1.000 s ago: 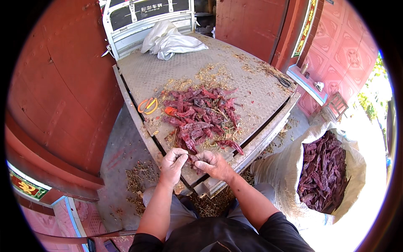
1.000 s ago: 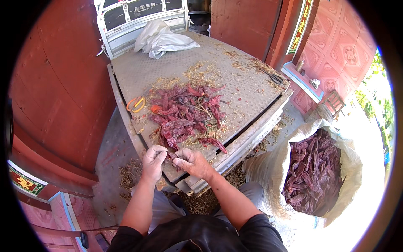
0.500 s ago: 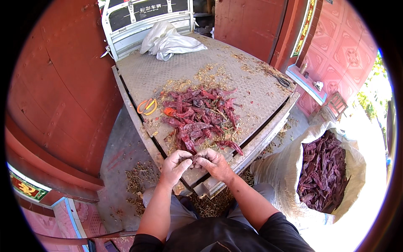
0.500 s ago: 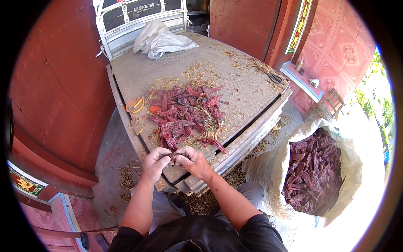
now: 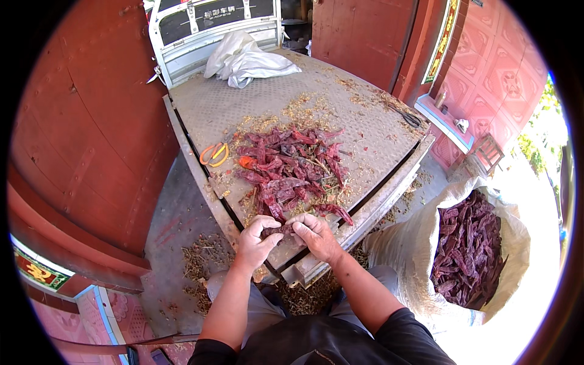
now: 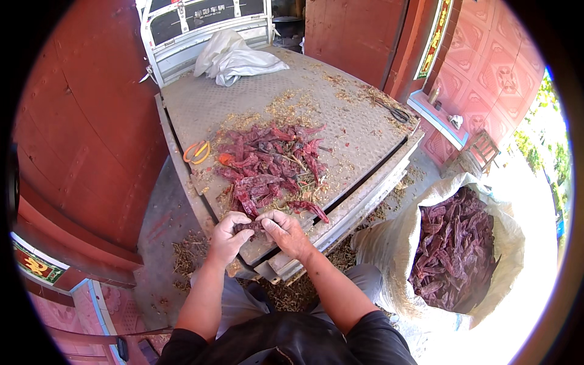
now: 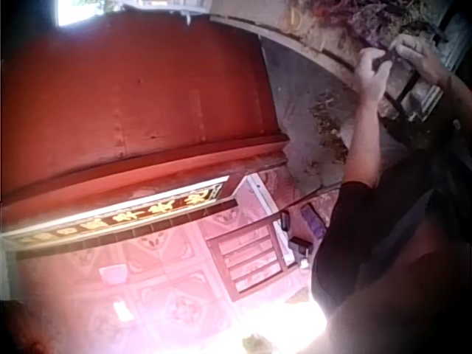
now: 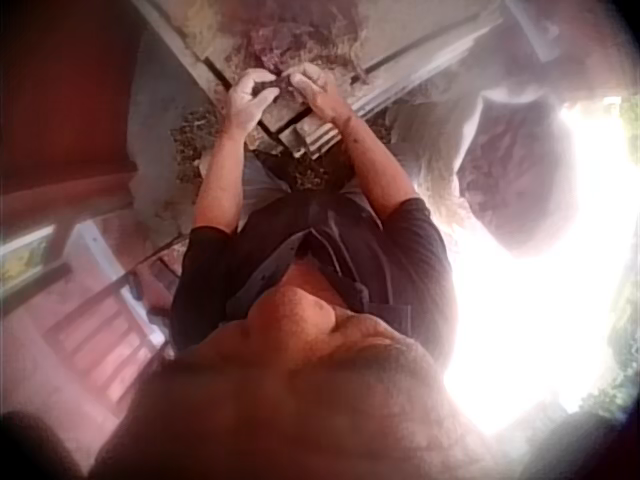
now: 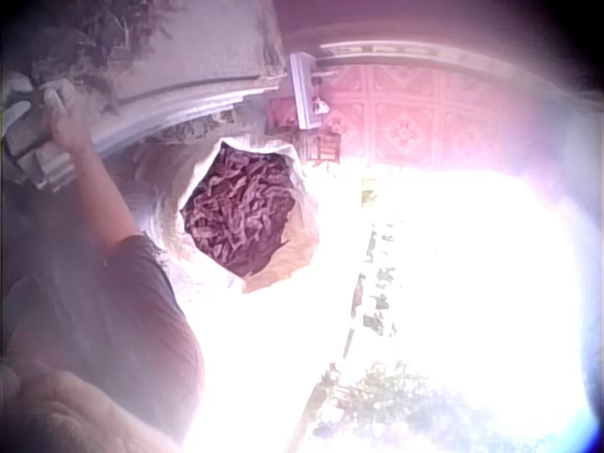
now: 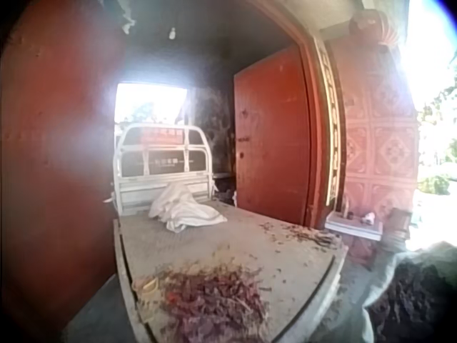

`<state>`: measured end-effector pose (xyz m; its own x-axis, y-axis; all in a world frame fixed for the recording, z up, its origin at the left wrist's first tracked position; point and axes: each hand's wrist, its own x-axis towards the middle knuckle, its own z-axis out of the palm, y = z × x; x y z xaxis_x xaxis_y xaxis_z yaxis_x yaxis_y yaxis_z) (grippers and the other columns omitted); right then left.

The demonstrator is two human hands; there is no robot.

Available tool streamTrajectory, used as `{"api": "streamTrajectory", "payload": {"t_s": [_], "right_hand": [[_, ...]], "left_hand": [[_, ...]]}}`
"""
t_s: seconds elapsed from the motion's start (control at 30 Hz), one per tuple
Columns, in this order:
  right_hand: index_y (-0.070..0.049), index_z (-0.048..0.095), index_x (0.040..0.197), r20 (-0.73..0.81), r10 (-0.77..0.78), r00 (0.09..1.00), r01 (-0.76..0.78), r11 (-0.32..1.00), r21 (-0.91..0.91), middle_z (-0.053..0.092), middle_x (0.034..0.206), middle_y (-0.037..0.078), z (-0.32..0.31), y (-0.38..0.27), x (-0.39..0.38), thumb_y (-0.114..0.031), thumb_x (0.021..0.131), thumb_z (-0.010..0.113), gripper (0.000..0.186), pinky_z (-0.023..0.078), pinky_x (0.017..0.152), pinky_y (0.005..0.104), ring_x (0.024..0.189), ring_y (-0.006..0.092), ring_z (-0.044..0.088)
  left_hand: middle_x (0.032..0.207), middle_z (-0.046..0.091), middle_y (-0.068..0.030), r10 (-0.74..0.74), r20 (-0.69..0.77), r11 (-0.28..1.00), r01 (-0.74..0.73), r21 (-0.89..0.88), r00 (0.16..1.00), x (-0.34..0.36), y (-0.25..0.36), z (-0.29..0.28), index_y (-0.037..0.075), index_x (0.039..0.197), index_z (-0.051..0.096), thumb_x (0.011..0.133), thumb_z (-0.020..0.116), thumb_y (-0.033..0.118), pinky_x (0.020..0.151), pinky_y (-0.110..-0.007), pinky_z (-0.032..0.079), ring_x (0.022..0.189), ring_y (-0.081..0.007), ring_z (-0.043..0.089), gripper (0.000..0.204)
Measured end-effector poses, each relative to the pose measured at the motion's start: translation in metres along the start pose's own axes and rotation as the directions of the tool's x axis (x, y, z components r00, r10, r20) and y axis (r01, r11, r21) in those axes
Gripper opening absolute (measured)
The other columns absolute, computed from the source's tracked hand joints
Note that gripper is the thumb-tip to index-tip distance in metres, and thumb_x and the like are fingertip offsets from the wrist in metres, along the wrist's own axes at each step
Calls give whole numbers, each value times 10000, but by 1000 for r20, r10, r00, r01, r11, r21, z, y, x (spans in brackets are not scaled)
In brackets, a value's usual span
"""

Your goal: The person stands at the back of a small truck and manually processes dried red chili peppers. They pick up individual peppers from a pile on the truck bed, remove the stems by hand, and drop the cleaned peppers into a large white sack on the ground. A pair of scissors is visible on the truck bed but is not used during the clip.

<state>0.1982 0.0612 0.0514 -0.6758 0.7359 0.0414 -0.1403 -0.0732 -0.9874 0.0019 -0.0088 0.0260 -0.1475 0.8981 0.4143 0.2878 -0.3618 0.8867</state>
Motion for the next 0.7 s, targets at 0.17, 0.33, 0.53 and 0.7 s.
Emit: {"api": "streamTrajectory", "payload": {"t_s": [0.17,0.33,0.53,0.7], "right_hand": [[-74,692,1131,-13,21,1000,-20,997,71,594,831,-39,0,-1,-2,-188,1010,608,186,464,712,245,763,59,542],[-67,725,1070,-17,-29,999,27,996,-87,627,950,-11,-5,2,0,-122,963,660,137,473,833,277,904,101,584],[-44,727,1028,-4,-153,988,152,983,-101,628,1087,36,-4,1,2,-77,927,682,115,452,937,308,1040,151,583],[-50,717,1017,-1,-166,986,164,977,-138,632,1123,51,-4,3,3,-76,921,673,109,454,948,314,1061,165,588]], "left_hand": [[1113,602,-43,-124,-99,962,95,-257,987,-2,-8,3,23,1082,631,791,698,-102,938,-289,471,1043,-149,594,324],[1168,586,-53,-226,-65,776,139,-615,972,-4,-9,-2,32,1138,604,789,652,-132,944,-288,466,1077,-137,577,389],[1160,618,-68,-241,-56,639,115,-761,969,0,-4,-8,49,1147,604,829,651,-72,846,-260,487,1014,-137,600,344],[1150,632,-76,-257,-68,628,114,-770,964,-1,-6,-9,54,1138,607,851,654,-49,803,-258,492,986,-128,600,309]]}}
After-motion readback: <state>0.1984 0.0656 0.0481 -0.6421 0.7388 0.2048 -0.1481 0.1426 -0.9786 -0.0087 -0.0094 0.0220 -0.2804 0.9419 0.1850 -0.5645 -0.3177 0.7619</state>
